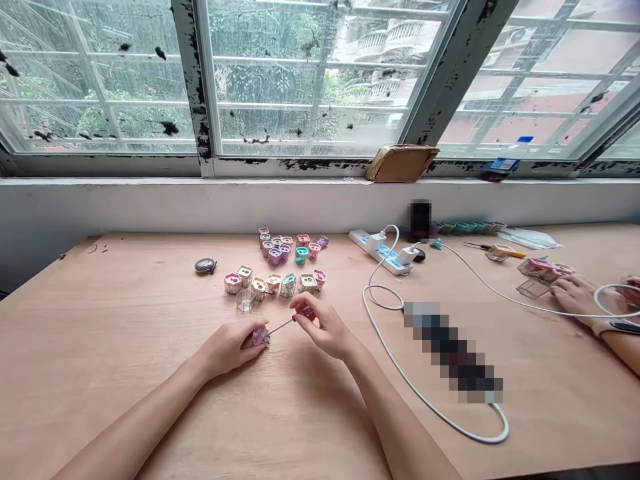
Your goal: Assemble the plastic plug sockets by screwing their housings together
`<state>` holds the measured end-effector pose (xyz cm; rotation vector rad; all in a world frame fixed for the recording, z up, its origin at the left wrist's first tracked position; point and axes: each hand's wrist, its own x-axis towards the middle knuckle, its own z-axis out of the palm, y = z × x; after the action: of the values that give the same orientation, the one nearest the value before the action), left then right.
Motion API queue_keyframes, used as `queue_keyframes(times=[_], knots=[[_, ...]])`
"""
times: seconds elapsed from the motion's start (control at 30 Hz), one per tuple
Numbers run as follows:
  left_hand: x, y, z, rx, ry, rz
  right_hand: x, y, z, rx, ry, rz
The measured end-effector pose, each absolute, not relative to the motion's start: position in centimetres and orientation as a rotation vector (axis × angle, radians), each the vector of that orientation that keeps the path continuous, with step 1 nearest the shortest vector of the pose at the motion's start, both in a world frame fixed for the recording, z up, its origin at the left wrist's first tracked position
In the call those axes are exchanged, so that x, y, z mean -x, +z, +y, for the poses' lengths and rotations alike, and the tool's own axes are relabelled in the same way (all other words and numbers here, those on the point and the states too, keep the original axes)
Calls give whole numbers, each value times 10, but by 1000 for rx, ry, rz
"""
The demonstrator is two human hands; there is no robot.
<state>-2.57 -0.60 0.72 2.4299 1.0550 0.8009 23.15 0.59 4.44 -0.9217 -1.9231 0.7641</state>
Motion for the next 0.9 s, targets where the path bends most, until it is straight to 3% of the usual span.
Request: queue_keyframes(times=[0.33, 0.63, 0.8, 0.9], knots=[[27, 4, -5, -2404, 804, 1048, -224, 50, -5, 986, 507, -2041], [28, 5, -4, -2346, 747, 1084, -233, 59, -7, 1058, 618, -2147], [28, 3, -4, -2343, 728, 1081, -234, 59, -7, 1314, 415, -2162], [28, 3, -4, -2340, 730, 1089, -234, 62, -8, 1256, 518, -2186]])
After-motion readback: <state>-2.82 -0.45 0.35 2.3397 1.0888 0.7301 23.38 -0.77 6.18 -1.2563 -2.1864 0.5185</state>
